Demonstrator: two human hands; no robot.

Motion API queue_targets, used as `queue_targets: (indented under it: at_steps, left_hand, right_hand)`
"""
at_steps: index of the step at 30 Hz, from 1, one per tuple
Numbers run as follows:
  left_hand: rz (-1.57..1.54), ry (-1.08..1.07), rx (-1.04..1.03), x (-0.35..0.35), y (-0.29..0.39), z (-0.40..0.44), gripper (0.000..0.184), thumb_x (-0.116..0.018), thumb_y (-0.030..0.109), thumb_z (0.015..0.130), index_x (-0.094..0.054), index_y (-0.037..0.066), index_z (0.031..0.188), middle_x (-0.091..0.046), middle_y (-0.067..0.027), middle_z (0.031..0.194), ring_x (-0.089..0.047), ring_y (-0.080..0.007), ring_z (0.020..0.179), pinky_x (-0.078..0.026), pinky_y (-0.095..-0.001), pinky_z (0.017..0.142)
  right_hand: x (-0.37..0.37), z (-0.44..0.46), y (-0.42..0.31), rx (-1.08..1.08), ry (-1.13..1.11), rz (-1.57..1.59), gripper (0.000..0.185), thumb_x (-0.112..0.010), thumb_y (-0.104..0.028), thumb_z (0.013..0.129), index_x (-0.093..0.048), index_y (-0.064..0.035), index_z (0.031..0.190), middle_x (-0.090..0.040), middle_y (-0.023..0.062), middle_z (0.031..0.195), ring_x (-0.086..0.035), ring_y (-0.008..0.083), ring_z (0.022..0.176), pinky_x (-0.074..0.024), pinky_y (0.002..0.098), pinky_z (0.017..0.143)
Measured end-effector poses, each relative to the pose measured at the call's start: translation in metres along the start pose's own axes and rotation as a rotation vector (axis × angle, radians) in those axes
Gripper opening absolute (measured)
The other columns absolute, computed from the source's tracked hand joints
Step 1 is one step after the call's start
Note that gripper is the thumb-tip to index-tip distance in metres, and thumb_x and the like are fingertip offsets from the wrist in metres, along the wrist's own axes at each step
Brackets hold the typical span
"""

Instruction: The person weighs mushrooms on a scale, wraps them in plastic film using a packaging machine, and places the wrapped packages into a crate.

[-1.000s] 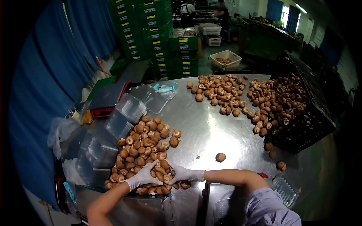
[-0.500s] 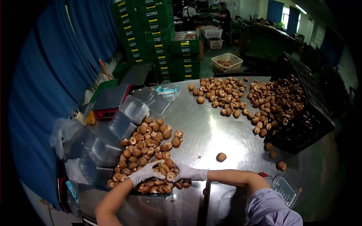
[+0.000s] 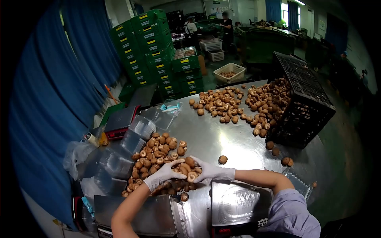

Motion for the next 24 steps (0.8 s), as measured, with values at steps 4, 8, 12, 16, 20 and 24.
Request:
queue_targets:
  at_steps: [4, 8, 12, 16, 20, 24]
  left_hand:
    - [0.013, 0.001, -0.067, -0.067, 0.058, -0.019, 0.083, -0.084, 0.019, 0.063, -0.041, 0.002, 0.133, -0.055, -0.0108, 0.119, -0.054, -0.0167, 0.107, -0.043, -0.0266, 0.094]
    - [-0.055, -0.079, -0.115, -0.139, 0.068, -0.018, 0.084, -0.085, 0.018, 0.063, -0.041, 0.004, 0.133, -0.054, -0.0105, 0.121, -0.053, -0.0172, 0.109, -0.043, -0.0278, 0.095]
    - [-0.037, -0.158, -0.109, -0.205, 0.062, -0.01, 0.084, -0.084, 0.024, 0.063, -0.043, 0.006, 0.133, -0.052, -0.0113, 0.123, -0.051, -0.0201, 0.113, -0.041, -0.0291, 0.097]
    - [0.196, -0.092, -0.26, -0.247, 0.048, 0.001, 0.089, -0.084, 0.035, 0.058, -0.043, 0.005, 0.132, -0.049, -0.0152, 0.123, -0.05, -0.0255, 0.114, -0.039, -0.0313, 0.099]
    - [0.37, 0.019, -0.388, -0.259, 0.045, -0.004, 0.096, -0.085, 0.039, 0.056, -0.04, 0.006, 0.135, -0.039, -0.0187, 0.13, -0.042, -0.0317, 0.121, -0.035, -0.0359, 0.103]
    - [0.395, 0.079, -0.424, -0.257, 0.038, -0.023, 0.099, -0.085, 0.037, 0.056, -0.037, 0.008, 0.137, -0.04, -0.0182, 0.131, -0.042, -0.0306, 0.122, -0.035, -0.0355, 0.103]
  right_hand:
    - [0.009, -0.079, -0.017, 0.03, 0.065, 0.044, 0.108, -0.077, -0.005, 0.066, -0.003, -0.0057, 0.145, -0.034, 0.0179, 0.138, -0.042, 0.024, 0.123, -0.036, 0.0301, 0.103]
    - [0.012, -0.17, -0.037, 0.009, 0.166, -0.18, 0.108, -0.08, -0.011, 0.064, -0.009, -0.007, 0.145, -0.037, 0.0176, 0.137, -0.041, 0.0251, 0.124, -0.033, 0.0314, 0.105]
    - [0.013, -0.239, -0.025, -0.061, 0.263, -0.353, 0.106, -0.081, -0.02, 0.062, -0.015, -0.0068, 0.144, -0.04, 0.0189, 0.135, -0.042, 0.0259, 0.123, -0.0333, 0.0314, 0.104]
    - [0.021, -0.268, 0.028, -0.14, 0.336, -0.548, 0.109, -0.08, -0.026, 0.061, -0.012, -0.0084, 0.144, -0.05, 0.0239, 0.124, -0.051, 0.0333, 0.114, -0.0405, 0.0339, 0.097]
    - [0.015, -0.283, 0.037, -0.077, 0.454, -0.69, 0.103, -0.074, -0.024, 0.066, -0.008, -0.0119, 0.144, -0.057, 0.0276, 0.109, -0.058, 0.0405, 0.099, -0.0465, 0.0381, 0.088]
    - [0.002, -0.293, 0.022, -0.047, 0.485, -0.717, 0.088, -0.07, -0.022, 0.069, -0.021, -0.011, 0.141, -0.056, 0.0236, 0.112, -0.057, 0.0385, 0.101, -0.0467, 0.0377, 0.087]
Point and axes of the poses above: each hand's wrist, its own z-axis towards the middle knuckle, its own x-axis out of the back of the hand, y = z × x, the point moved 5 cm from there along z, towards the middle knuckle
